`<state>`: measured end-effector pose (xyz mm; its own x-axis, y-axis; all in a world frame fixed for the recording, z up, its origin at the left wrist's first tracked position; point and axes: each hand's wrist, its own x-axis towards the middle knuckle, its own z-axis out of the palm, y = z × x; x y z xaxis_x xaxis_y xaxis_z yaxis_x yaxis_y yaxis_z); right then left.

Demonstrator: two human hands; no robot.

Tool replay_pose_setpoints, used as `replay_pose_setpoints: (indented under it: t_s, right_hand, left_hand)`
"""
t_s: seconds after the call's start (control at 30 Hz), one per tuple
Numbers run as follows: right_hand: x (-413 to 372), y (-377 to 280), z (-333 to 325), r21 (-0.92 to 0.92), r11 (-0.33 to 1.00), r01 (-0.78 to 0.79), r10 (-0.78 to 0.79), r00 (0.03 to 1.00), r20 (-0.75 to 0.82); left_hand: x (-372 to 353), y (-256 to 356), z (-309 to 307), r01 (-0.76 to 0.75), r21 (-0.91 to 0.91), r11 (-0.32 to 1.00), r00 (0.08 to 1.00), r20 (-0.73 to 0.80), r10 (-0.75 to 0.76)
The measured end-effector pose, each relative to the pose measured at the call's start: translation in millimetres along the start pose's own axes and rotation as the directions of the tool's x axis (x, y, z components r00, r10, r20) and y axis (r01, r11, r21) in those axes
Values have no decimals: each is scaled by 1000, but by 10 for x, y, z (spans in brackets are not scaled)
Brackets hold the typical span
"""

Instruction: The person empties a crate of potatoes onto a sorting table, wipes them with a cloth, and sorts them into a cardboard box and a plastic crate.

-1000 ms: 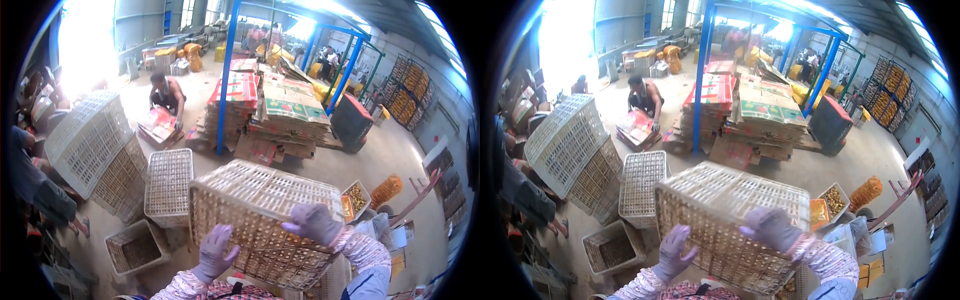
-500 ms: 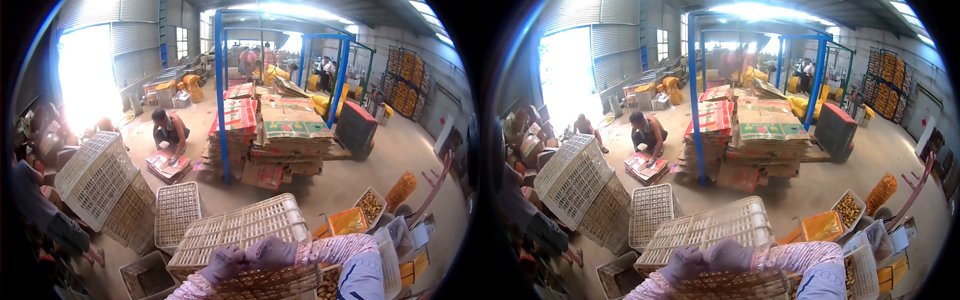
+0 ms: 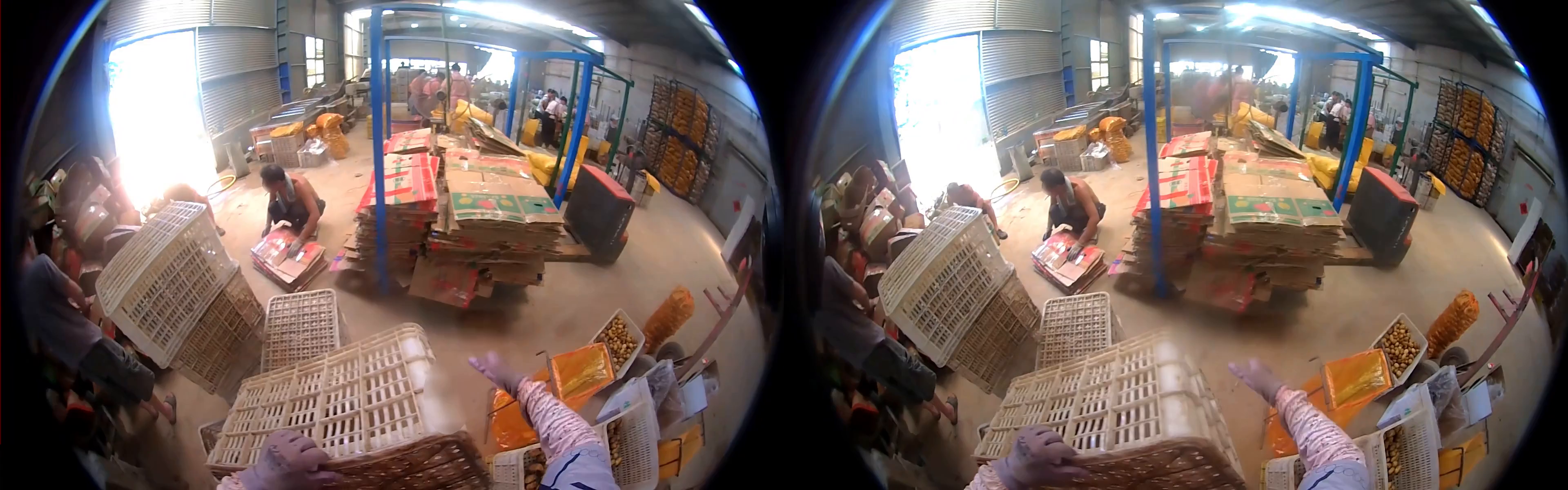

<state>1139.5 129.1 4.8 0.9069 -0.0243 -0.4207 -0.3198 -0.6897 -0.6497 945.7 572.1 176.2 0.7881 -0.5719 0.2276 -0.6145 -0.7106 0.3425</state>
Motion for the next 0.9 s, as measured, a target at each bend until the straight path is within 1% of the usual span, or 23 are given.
replay_pose_setpoints:
  t_s: [0.03,0.07,0.1,0.13,0.17,0.2,0.23,0.3,0.37,0.43,0.5,0.57,0.6,0.67,0.7,0.73,0.8,0.83,0.9]
  right_hand:
    - [187,396,291,131,991,13,-53,949,309]
    - [346,740,613,372,928,17,-237,798,554]
    - [390,901,975,549,832,-81,-384,631,674]
    - [407,971,1373,624,751,-215,-461,506,729]
    - [379,875,1692,605,752,-262,-433,496,753]
    - [344,764,2007,584,751,-308,-404,486,775]
    - [363,679,2274,581,715,-389,-362,504,784]
    - [438,750,2818,559,695,-453,-322,499,805]
    - [430,865,3355,522,736,-431,-309,473,825]
    - [91,617,3722,521,710,-474,-307,458,834]
    - [-263,235,4089,549,632,-546,-333,449,829]
    - [-676,-403,4315,599,489,-633,-364,477,800]
    - [-858,-727,4431,622,405,-671,-382,494,781]
    - [-1143,-1383,4548,664,261,-701,-376,559,739]
    - [-1233,-1690,4585,687,212,-695,-364,596,715]
    - [-1290,-1952,4616,706,178,-686,-353,625,696]
    - [-1315,-2267,4628,740,169,-651,-336,668,664]
    - [-1287,-2388,4614,761,175,-624,-326,693,643]
    - [-1135,-2387,4655,806,236,-544,-342,730,592]
  left_hand:
    - [-93,-13,-133,24,18,1000,999,-25,-23]
    - [-223,-65,-231,97,-31,995,995,-24,-97]
    - [-361,-156,-274,99,-5,995,994,-50,-99]
    - [-516,-264,-325,99,22,995,993,-71,-97]
    - [-667,-380,-378,94,54,994,992,-91,-89]
    - [-849,-481,-391,129,45,991,986,-115,-123]
    - [-1008,-574,-443,132,51,990,981,-148,-124]
    - [-1351,-767,-576,137,64,988,971,-207,-122]
    - [-1698,-968,-736,154,61,986,959,-249,-134]
    - [-2090,-1139,-845,198,40,979,936,-305,-177]
    - [-2388,-1261,-1021,199,119,973,950,-267,-162]
    - [-2608,-1342,-1218,237,155,959,961,-183,-207]
    - [-2722,-1409,-1271,260,162,952,952,-210,-224]
    - [-3045,-1636,-1293,317,159,935,932,-234,-276]
    - [-3215,-1761,-1289,342,157,926,922,-244,-300]
    - [-3401,-1902,-1282,381,95,920,898,-276,-344]
    - [-3678,-2032,-1266,428,-15,903,844,-350,-406]
    - [-3823,-2051,-1239,463,-40,886,828,-337,-448]
    - [-4054,-2115,-1228,515,-81,853,800,-313,-512]
